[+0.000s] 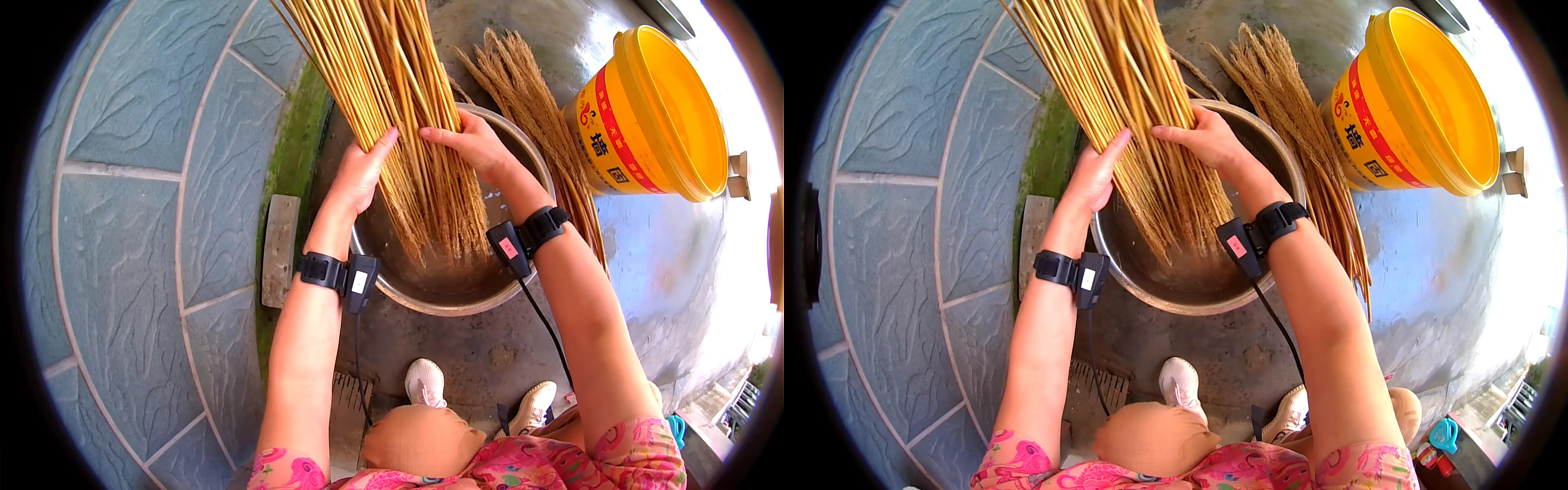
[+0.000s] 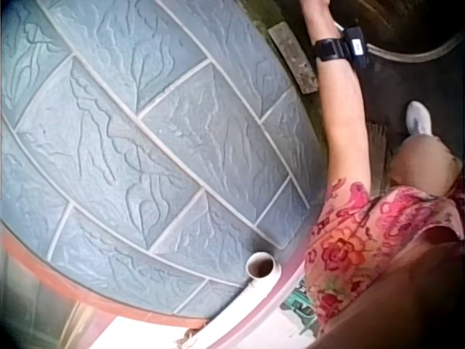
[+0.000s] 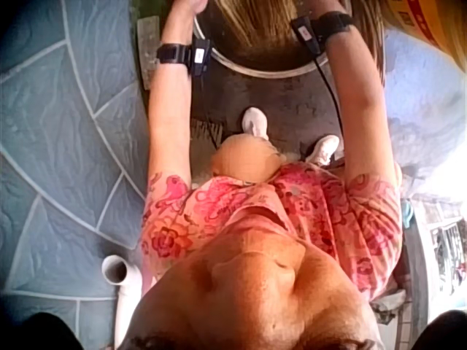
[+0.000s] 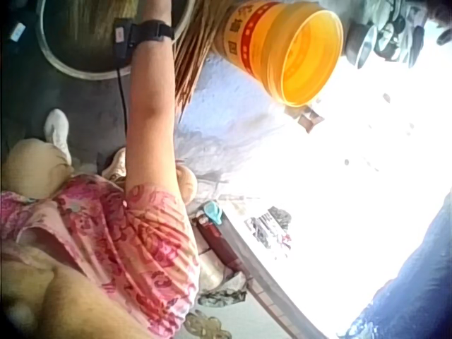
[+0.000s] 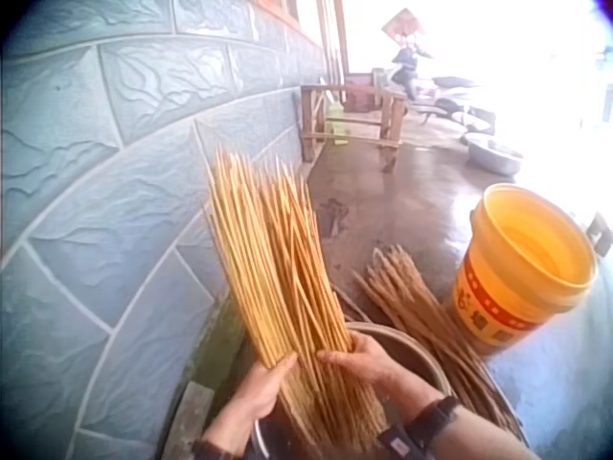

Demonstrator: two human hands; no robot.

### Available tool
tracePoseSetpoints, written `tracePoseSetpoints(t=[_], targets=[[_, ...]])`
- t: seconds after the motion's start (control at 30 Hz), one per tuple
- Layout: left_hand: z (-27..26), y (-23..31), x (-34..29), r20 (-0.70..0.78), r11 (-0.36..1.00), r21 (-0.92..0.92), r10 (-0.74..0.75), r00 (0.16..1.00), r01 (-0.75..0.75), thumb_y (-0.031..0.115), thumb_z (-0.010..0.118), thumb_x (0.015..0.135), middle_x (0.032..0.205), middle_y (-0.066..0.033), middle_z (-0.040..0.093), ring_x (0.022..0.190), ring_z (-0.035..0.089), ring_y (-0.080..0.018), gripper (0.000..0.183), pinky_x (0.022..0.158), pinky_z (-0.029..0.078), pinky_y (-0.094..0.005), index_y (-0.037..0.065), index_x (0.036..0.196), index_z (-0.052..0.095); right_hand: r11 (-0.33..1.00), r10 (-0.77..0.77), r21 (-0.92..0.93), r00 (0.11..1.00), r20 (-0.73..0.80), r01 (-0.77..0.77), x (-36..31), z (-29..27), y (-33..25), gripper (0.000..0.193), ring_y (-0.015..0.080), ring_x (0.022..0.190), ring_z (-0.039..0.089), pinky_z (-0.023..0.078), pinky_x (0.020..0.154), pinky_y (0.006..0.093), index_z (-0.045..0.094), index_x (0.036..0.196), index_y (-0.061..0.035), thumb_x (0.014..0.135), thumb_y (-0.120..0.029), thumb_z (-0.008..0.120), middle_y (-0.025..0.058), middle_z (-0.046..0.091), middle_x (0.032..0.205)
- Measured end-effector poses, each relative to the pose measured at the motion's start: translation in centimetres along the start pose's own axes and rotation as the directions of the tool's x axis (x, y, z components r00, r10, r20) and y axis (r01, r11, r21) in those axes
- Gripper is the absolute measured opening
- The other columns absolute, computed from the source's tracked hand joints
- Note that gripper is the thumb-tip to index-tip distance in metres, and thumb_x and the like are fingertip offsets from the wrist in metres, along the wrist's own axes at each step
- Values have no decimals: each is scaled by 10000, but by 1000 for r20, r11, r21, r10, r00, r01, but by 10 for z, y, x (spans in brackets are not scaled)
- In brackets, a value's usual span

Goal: The person washes bundles of grain stalks in a basin of water, rinsing them by hand and shaking off excess water before placing them in a pile on the ground.

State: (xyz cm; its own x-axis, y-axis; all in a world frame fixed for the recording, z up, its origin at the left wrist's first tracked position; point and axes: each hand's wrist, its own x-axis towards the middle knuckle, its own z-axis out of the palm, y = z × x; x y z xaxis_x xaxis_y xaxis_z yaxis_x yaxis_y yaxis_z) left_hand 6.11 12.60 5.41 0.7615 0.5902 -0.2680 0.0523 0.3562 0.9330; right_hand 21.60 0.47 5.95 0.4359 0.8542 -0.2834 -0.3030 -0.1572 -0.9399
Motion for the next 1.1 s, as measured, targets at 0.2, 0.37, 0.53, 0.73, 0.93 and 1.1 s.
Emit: tracePoseSetpoints(t=[0.2,0.37,0.53,0.73,0.93,1.1], targets=[[-16,-55,-1,-256,902,376,-120,959,213,221,616,884,1146,-99,604,1006,575,-196,407,865,446,-308,-8,1210,533,740,-27,-654,966,-258,-154,12,-19,47,540,227,908,635,484,826,345,556,1157,20,816,-374,697,126,669,986],[-28,-55,-11,-167,915,242,-289,943,323,401,605,884,1263,-137,546,1165,497,-222,568,981,363,-360,1,1274,507,948,227,-135,911,-344,-287,10,-42,72,647,238,912,625,487,818,352,546,1163,36,794,-474,696,129,638,1023],[-7,-56,-18,-248,847,-130,-532,810,516,583,592,830,1422,-162,385,1302,371,-268,841,1064,289,-426,30,1409,334,934,298,-13,803,-516,-356,10,-34,106,1081,332,1197,489,376,1003,384,381,1321,121,702,-742,583,271,468,1310],[5,-105,-9,-102,872,-348,-399,911,343,656,471,854,1453,-115,343,1318,352,-276,853,1065,316,-439,81,1446,257,953,302,40,922,-241,-301,10,30,111,897,297,1114,553,407,956,362,489,1275,49,781,-698,535,236,564,1209],[3,-82,-23,-192,853,-399,-437,879,337,607,366,924,1219,-111,558,1103,554,-229,666,926,464,-370,46,1264,477,946,24,-303,958,-287,-115,-32,84,70,769,311,1041,598,445,895,368,467,1213,-12,767,-618,627,221,622,1073],[16,-90,-26,-178,849,-462,-371,911,256,630,412,898,1133,-86,589,1003,584,-195,684,864,478,-342,27,1206,510,854,-240,-519,877,-417,-13,-49,99,74,602,380,1039,548,444,858,444,476,1153,-54,792,-504,649,204,570,1096]])
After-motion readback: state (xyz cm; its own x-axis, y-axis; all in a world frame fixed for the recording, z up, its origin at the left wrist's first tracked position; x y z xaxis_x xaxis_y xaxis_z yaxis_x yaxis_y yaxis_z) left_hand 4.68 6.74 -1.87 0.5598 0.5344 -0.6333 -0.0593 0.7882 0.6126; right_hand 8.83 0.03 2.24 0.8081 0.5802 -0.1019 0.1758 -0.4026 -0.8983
